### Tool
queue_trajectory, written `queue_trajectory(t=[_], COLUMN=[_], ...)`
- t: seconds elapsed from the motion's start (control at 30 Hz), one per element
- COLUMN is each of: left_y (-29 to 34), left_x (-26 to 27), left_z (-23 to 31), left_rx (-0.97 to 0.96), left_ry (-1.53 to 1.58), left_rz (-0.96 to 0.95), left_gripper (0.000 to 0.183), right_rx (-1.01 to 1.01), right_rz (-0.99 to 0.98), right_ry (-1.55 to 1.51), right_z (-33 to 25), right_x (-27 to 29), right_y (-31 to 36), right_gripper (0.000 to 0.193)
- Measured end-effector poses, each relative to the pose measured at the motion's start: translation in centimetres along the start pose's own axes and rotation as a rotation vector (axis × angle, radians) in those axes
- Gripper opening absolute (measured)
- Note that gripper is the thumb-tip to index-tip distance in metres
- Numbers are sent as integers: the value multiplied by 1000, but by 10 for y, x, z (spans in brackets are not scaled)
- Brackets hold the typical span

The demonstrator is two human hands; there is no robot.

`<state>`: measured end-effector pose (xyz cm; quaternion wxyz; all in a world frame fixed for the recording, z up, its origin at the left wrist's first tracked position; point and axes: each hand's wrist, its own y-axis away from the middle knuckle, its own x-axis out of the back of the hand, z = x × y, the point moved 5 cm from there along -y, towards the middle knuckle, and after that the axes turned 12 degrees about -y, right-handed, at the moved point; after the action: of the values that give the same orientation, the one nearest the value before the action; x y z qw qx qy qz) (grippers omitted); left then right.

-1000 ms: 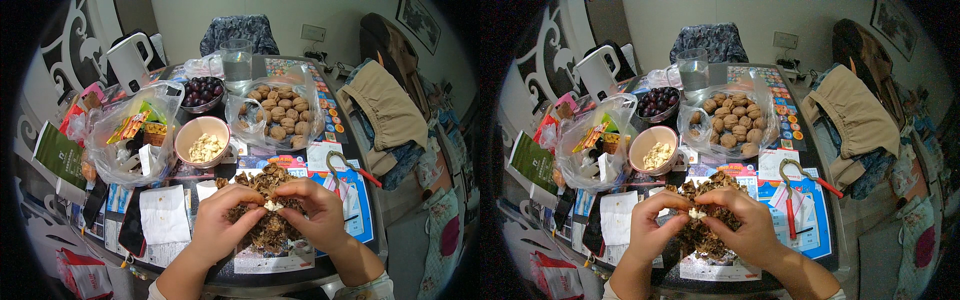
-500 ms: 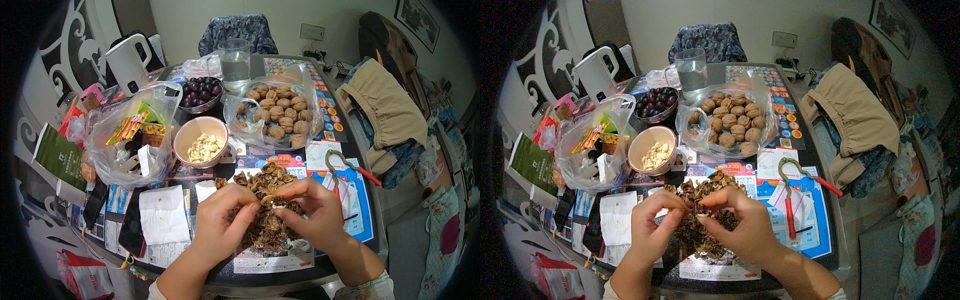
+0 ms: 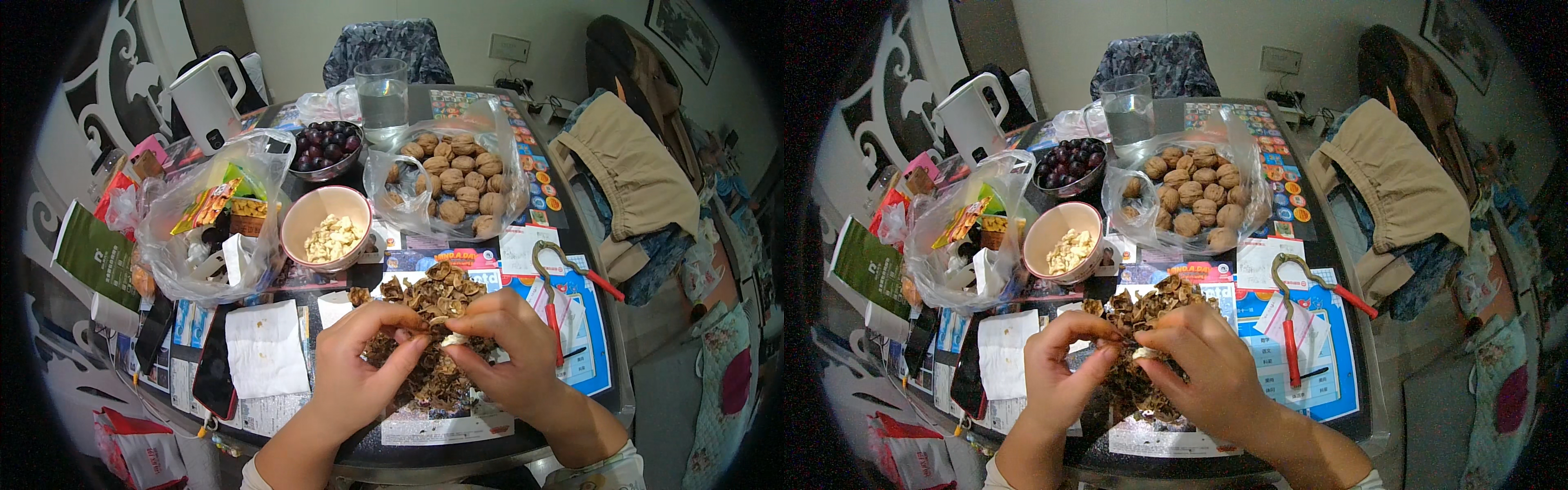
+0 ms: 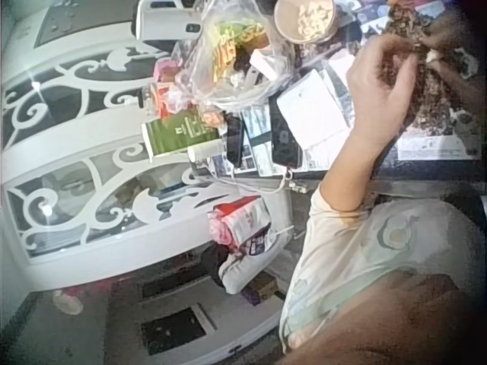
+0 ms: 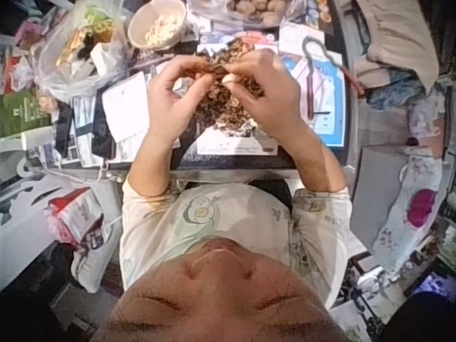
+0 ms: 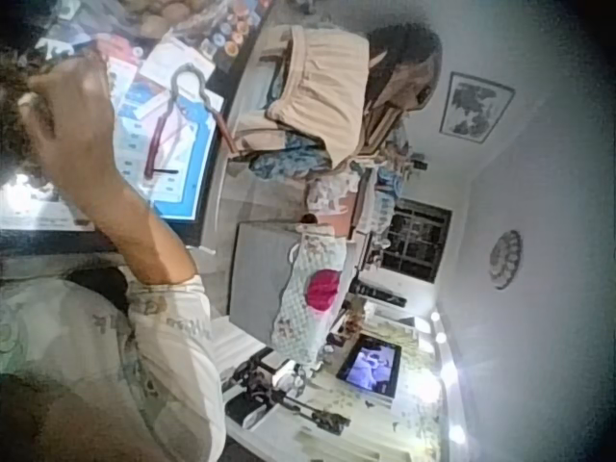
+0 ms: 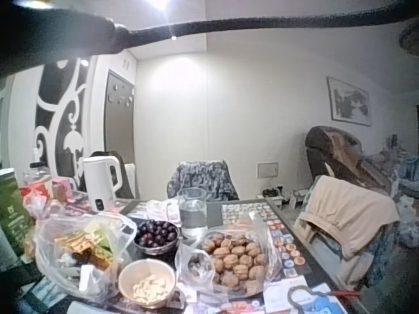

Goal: The person sits at a table and manually shells walnuts. They pick up cracked walnut shells, separate the nut meat from the shell fragments, and place the extracted meat into a small bowl. The process is repetitive, involving careful manual separation of the nut from the shell.

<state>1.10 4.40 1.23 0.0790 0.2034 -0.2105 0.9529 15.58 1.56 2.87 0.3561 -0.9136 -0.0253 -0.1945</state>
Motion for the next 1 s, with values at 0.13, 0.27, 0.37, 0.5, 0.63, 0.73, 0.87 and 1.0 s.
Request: queue_trajectory(t=[0.13,0.27,0.37,0.5,0.63,0.73,0.87,1.0], left_y=[-1,-3,-2,0,-1,-2,-2,-2], left_x=[0,-3,-4,-2,0,1,2,2], left_z=[0,1,-1,-4,-1,6,9,15], left_rx=[-52,-36,32,75,9,-79,-128,-242], left_ry=[-63,-96,-55,29,-66,-163,-230,-316], left_rz=[-62,-111,-122,-90,-56,-19,-5,16], left_gripper=[14,14,14,15,16,16,15,13], right_rx=[43,60,2,-194,-216,-174,-117,-119], right_rz=[12,-8,-43,-52,-44,-32,-36,-28], right_ry=[43,40,-24,-227,-240,-175,-142,-159], right_z=[-2,-4,-3,4,9,7,4,5], right_x=[0,-3,-7,-8,-8,-7,-8,-8], right_y=[2,3,4,3,6,6,6,7], right_gripper=[28,29,30,29,26,25,25,24])
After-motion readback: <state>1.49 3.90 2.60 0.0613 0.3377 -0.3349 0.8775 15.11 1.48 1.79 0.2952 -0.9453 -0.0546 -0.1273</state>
